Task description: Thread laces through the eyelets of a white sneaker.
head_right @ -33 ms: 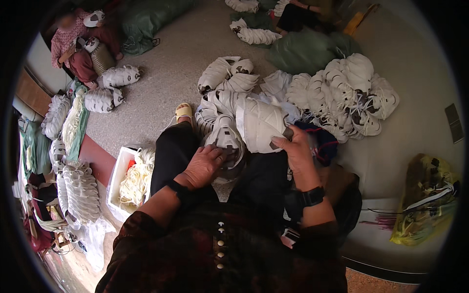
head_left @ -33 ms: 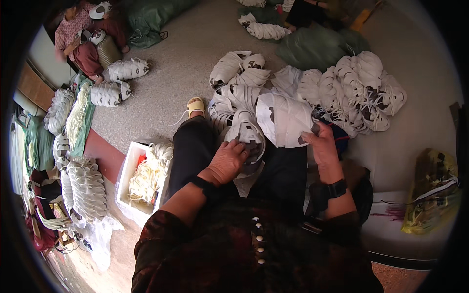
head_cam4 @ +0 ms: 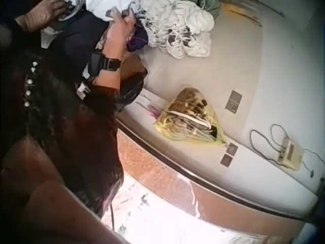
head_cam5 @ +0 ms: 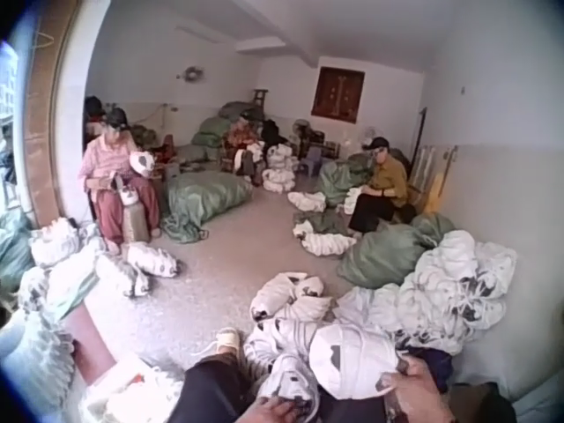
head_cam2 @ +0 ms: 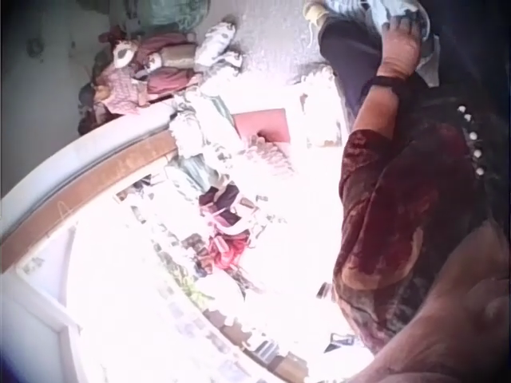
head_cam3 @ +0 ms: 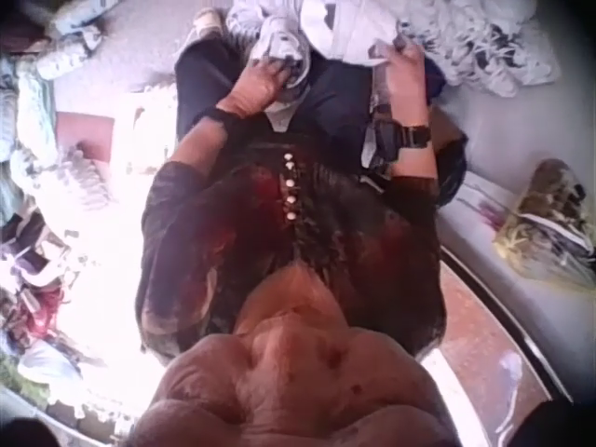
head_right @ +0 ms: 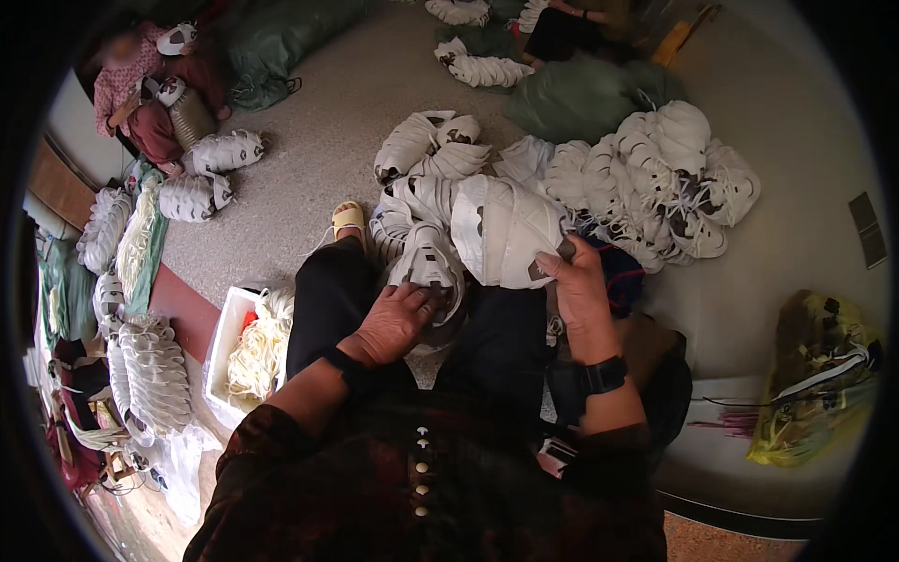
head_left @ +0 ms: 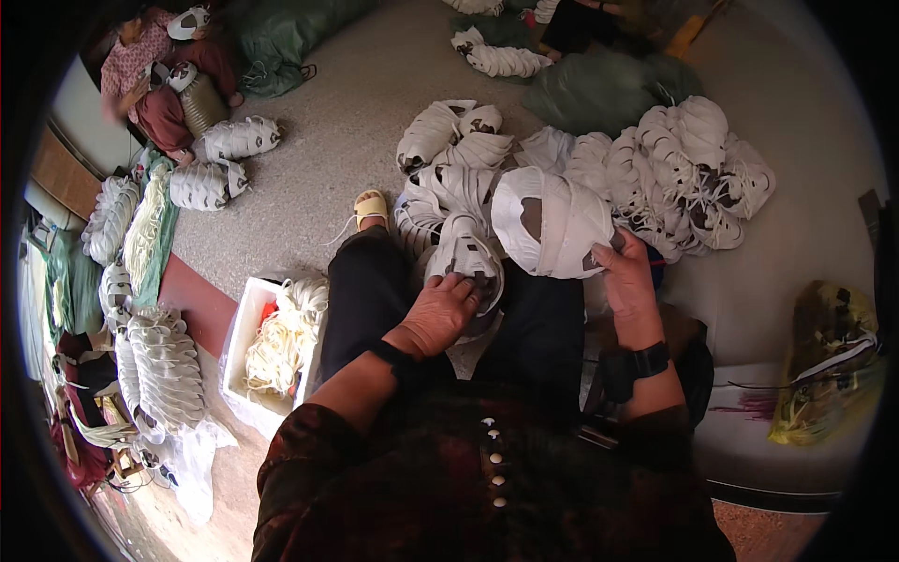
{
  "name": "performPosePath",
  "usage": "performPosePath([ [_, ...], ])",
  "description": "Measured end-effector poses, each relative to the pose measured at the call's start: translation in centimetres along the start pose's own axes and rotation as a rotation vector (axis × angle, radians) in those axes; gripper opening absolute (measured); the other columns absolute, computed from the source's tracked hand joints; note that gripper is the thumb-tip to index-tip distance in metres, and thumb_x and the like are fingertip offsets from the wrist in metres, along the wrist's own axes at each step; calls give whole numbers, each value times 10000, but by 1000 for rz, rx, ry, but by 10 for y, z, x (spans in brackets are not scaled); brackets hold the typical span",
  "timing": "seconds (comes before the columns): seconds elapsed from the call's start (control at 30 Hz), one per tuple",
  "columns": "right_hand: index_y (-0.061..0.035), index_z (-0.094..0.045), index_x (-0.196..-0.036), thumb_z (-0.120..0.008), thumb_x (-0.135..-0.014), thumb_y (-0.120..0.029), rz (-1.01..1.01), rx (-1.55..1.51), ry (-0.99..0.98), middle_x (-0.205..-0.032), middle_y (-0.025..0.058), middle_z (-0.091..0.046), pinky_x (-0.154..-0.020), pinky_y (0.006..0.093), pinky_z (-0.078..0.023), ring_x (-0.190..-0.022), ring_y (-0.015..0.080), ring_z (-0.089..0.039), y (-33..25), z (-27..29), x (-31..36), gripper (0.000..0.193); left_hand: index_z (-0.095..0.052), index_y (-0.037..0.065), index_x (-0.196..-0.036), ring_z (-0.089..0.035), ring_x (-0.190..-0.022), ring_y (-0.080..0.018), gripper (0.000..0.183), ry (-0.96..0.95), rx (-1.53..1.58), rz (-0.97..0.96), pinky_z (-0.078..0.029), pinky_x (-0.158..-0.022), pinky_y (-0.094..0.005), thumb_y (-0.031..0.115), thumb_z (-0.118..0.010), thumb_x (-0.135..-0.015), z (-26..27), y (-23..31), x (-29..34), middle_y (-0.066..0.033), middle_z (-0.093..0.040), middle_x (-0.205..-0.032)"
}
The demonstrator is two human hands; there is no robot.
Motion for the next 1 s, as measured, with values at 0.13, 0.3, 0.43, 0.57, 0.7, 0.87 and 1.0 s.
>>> performPosePath([
  [0.13, 54, -516, -1128, -662, -740, -27, 75, -174, 77, -1035, 92, -610, -850, 275, -432, -923, 160, -576, -38, 36, 6, 422, -573, 20, -1029, -522, -957, -271, 319, -58, -24, 23, -425, -816, -379, 122, -525, -731, -18, 1, -7, -110, -567, -970],
  [0.3, 61, -535, -1058, -673, -714, -29, 184, 369, -15, -996, 91, -614, -775, 262, -456, -868, 153, -590, -100, 39, 18, 381, -576, 40, -990, -550, -911, -325, 466, 250, 268, 212, -446, -808, -377, 88, -727, -551, 27, -25, -4, -130, -588, -937],
  [0.43, 32, -531, -1002, -692, -631, -72, 240, 1003, -260, -834, 83, -597, -715, 294, -434, -781, 170, -562, -104, -22, 25, 418, -548, 11, -1081, -581, -884, -192, 450, 499, 837, 633, -442, -819, -287, 91, -725, -675, 52, -104, 35, -88, -611, -965],
  [0.57, -25, -531, -884, -690, -617, -98, 428, 1383, -436, -804, 147, -567, -718, 418, -407, -815, 340, -542, -33, -87, 33, 320, -477, -12, -1183, -546, -957, -148, 498, 848, 1166, 611, -429, -860, -269, 64, -696, -742, 113, -119, 55, -78, -580, -1056],
  [0.7, -7, -510, -838, -641, -669, -82, 392, 1367, -668, -775, 157, -560, -714, 422, -425, -784, 334, -568, 92, -138, 39, 227, -444, -19, -1214, -539, -994, -170, 555, 888, 1109, 595, -425, -886, -287, 76, -712, -737, 142, -106, 64, -96, -563, -1091],
  [0.87, 45, -468, -1024, -642, -680, -75, 447, 1483, -574, -768, 188, -588, -676, 401, -464, -805, 322, -573, 152, -156, 39, 403, -472, -3, -1162, -543, -976, -230, 538, 604, 760, 462, -420, -871, -315, 105, -728, -702, 139, -64, 46, -112, -552, -1061],
  [1.0, 37, -551, -943, -593, -732, -30, 423, 927, -611, -767, 161, -627, -666, 364, -472, -714, 292, -581, 112, -132, 31, 226, -504, 21, -1091, -517, -862, -375, 485, 315, 450, 247, -433, -771, -396, 53, -690, -644, 129, -6, 5, -176, -514, -928],
])
Point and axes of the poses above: each hand's wrist, its own x-axis away from the middle knuckle, its own z-axis out of the back of the hand, y = z × x, the point moved 9 cm from there along -x, towards the middle knuckle
